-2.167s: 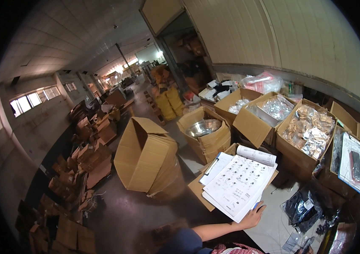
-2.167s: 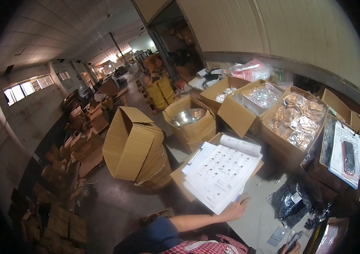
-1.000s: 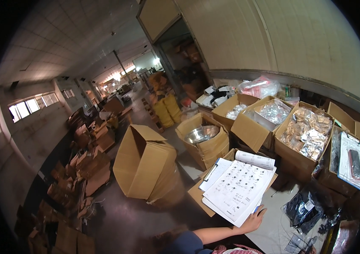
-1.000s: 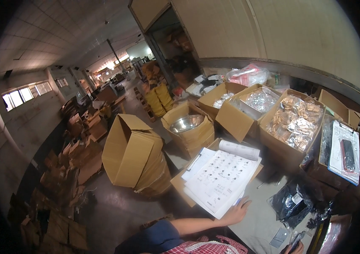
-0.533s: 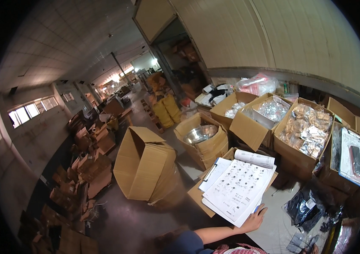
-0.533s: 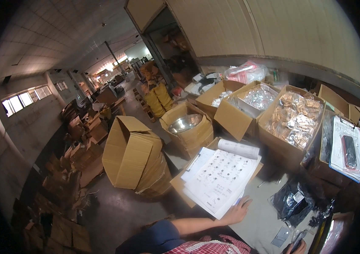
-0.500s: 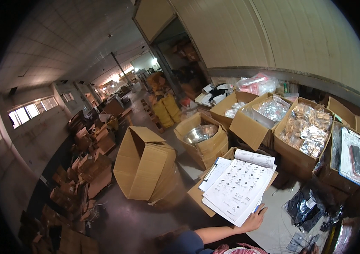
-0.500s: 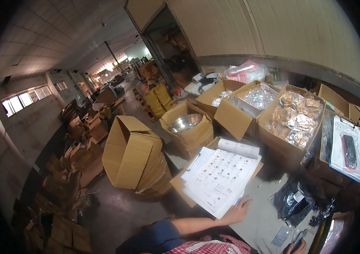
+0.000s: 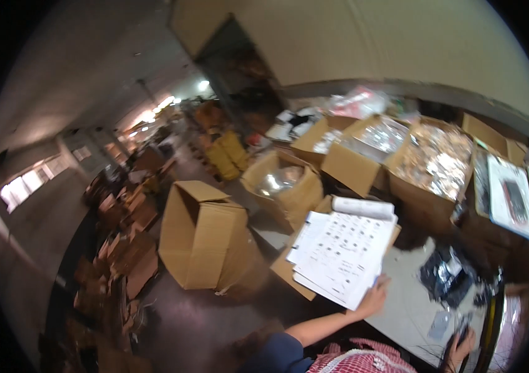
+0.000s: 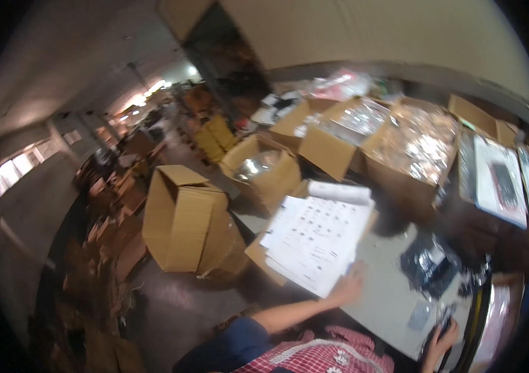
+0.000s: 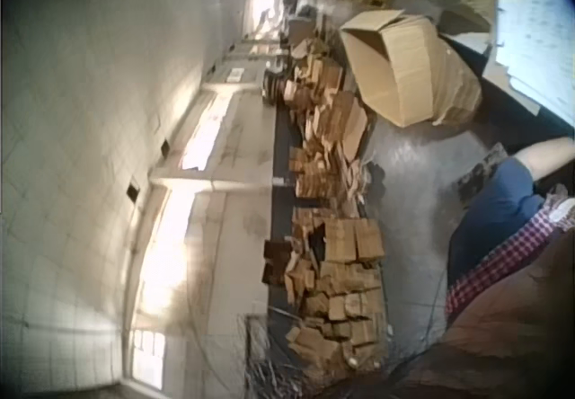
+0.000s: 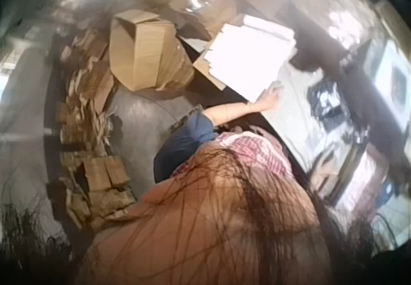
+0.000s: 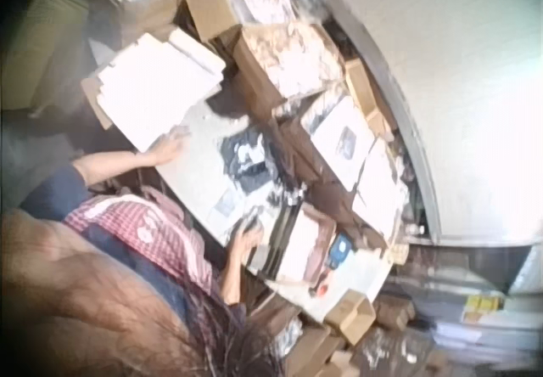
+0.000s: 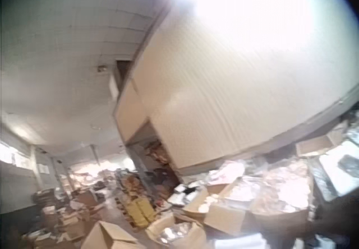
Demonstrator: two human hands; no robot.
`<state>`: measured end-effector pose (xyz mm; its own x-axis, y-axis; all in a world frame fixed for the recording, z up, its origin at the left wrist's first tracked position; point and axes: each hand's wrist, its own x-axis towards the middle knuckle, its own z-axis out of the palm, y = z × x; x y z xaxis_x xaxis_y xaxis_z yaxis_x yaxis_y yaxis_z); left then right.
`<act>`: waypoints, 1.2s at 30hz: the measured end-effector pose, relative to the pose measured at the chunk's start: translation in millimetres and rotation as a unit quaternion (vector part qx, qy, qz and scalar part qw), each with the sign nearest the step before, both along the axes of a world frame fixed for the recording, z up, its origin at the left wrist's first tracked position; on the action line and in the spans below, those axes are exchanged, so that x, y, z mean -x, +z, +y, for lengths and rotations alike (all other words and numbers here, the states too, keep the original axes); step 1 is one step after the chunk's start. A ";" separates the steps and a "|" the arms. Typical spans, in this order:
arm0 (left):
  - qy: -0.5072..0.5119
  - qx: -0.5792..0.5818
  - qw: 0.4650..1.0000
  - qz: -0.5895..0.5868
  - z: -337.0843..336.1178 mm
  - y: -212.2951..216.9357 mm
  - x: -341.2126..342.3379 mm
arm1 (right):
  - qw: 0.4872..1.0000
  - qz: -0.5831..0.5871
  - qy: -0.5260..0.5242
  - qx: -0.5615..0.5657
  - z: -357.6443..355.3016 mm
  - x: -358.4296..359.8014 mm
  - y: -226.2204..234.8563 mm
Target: The person sorts small metal screws or fasteners by picking them out of a large metal bowl and placing them into a plastic bag, while referencing a document on a clipboard.
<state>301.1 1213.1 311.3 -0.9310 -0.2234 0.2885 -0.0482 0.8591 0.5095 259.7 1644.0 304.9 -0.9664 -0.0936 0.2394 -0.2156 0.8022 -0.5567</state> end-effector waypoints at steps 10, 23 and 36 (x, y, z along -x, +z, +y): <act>-0.432 -0.441 0.769 -0.167 119.0 272.3 -17.5 | 0.996 0.085 -0.037 0.013 -24.2 8.5 28.1; -0.633 -0.523 0.570 -0.018 201.9 304.4 -44.4 | 0.993 0.111 -0.039 0.029 -22.1 1.7 33.8; -0.541 -0.502 0.650 -0.181 173.5 334.1 -39.8 | 0.993 0.099 -0.030 0.054 -21.0 2.9 32.0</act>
<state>340.9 1386.6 645.4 -0.6660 0.7121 0.2219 0.0344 -0.2679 0.9628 256.7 1623.0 336.9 -0.9021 -0.0007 0.4315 -0.2832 0.7554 -0.5908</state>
